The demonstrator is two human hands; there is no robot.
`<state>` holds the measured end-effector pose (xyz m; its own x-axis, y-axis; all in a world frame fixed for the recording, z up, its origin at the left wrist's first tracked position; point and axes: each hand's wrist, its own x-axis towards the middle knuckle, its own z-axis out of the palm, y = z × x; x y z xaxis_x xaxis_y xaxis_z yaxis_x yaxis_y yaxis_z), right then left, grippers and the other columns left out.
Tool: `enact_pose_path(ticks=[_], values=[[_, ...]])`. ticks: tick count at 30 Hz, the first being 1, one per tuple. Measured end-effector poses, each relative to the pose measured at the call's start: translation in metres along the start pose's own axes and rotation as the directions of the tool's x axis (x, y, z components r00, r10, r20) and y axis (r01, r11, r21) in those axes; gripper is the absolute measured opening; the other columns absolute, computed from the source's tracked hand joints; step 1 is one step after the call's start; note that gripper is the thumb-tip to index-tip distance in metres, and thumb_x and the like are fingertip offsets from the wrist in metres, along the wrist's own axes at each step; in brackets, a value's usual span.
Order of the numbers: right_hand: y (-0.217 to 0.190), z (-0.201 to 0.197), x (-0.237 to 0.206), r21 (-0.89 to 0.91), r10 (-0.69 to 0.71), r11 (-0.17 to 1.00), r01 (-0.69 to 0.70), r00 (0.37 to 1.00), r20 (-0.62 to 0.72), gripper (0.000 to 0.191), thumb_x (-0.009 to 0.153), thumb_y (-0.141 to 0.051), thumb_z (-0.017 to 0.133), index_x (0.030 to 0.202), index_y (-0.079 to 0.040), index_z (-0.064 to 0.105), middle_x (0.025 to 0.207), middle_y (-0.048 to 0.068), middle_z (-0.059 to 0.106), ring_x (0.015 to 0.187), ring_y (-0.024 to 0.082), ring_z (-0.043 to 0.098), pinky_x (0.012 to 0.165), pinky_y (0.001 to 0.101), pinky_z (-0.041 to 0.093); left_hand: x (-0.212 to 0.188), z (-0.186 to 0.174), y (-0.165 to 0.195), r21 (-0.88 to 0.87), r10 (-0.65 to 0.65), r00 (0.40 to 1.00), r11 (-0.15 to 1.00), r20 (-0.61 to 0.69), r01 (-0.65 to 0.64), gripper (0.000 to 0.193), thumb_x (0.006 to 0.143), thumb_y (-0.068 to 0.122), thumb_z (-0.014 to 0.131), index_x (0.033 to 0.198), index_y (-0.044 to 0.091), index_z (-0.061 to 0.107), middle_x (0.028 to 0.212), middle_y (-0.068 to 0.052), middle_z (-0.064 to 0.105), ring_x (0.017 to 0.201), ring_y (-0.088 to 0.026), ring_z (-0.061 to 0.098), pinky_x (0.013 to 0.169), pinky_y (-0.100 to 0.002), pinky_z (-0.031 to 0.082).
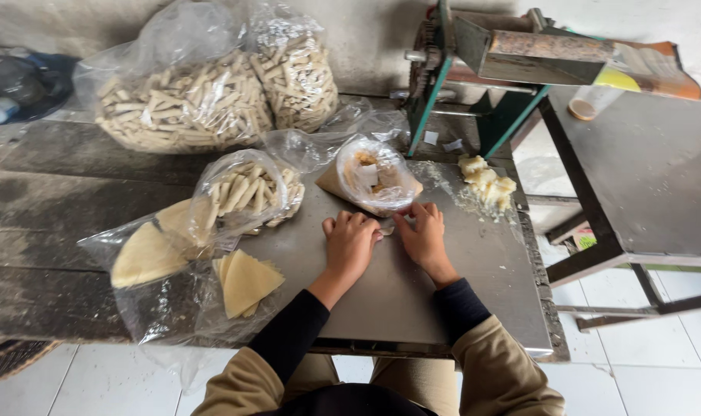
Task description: The person places a small amount of filling onto thin triangular wrappers, folds them into sealed packets, and stacks them on the table. The person handles wrappers and filling by hand, repeatedly repeating the same folding sequence.
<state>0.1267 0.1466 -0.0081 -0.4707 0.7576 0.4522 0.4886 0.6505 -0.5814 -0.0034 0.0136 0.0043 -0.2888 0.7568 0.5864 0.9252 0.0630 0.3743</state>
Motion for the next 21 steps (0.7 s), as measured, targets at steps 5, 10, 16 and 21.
enact_pose_path(ticks=[5, 10, 16, 21], values=[[0.008, -0.005, 0.002, 0.056, -0.024, 0.998, 0.026, 0.999, -0.024, 0.014, 0.089, -0.022, 0.076, 0.098, -0.011, 0.074, 0.100, 0.009, 0.064, 0.100, 0.027, 0.057, 0.090, 0.0404, 0.046, -0.005, -0.020, 0.001, 0.029, -0.082, 0.983, 0.996, -0.162, 0.088, 0.010, 0.090, 0.024, 0.075, 0.095, 0.017, 0.070, 0.097, 0.001, 0.069, 0.101, -0.023, 0.058, 0.089, -0.046, 0.032], [0.012, -0.005, 0.003, 0.072, -0.038, 0.997, 0.039, 0.999, -0.010, 0.015, 0.090, -0.022, 0.077, 0.098, -0.010, 0.074, 0.099, 0.010, 0.064, 0.101, 0.027, 0.056, 0.091, 0.0402, 0.046, -0.016, -0.104, -0.049, 0.185, -0.263, 0.898, 0.921, -0.354, 0.343, 0.010, 0.093, 0.024, 0.074, 0.099, 0.017, 0.069, 0.099, -0.002, 0.071, 0.105, -0.026, 0.059, 0.092, -0.047, 0.031], [0.011, -0.005, 0.003, 0.038, -0.086, 0.996, 0.086, 0.996, 0.002, 0.016, 0.090, -0.022, 0.078, 0.099, -0.009, 0.074, 0.099, 0.009, 0.064, 0.103, 0.028, 0.055, 0.092, 0.0409, 0.045, 0.021, -0.150, -0.106, 0.157, -0.167, 0.921, 0.960, -0.353, 0.234, 0.049, 0.080, 0.040, 0.083, 0.111, 0.006, 0.068, 0.099, -0.007, 0.072, 0.100, -0.034, 0.060, 0.087, -0.052, 0.037], [0.003, -0.014, 0.001, 0.024, -0.108, 0.994, 0.109, 0.994, -0.035, 0.015, 0.092, -0.021, 0.078, 0.100, -0.009, 0.074, 0.102, 0.010, 0.062, 0.104, 0.029, 0.054, 0.094, 0.0404, 0.044, -0.040, -0.170, -0.112, 0.045, -0.429, 0.885, 0.895, -0.183, 0.443, 0.031, 0.095, 0.042, 0.077, 0.107, 0.015, 0.071, 0.101, -0.002, 0.072, 0.099, -0.024, 0.068, 0.093, -0.044, 0.049]])
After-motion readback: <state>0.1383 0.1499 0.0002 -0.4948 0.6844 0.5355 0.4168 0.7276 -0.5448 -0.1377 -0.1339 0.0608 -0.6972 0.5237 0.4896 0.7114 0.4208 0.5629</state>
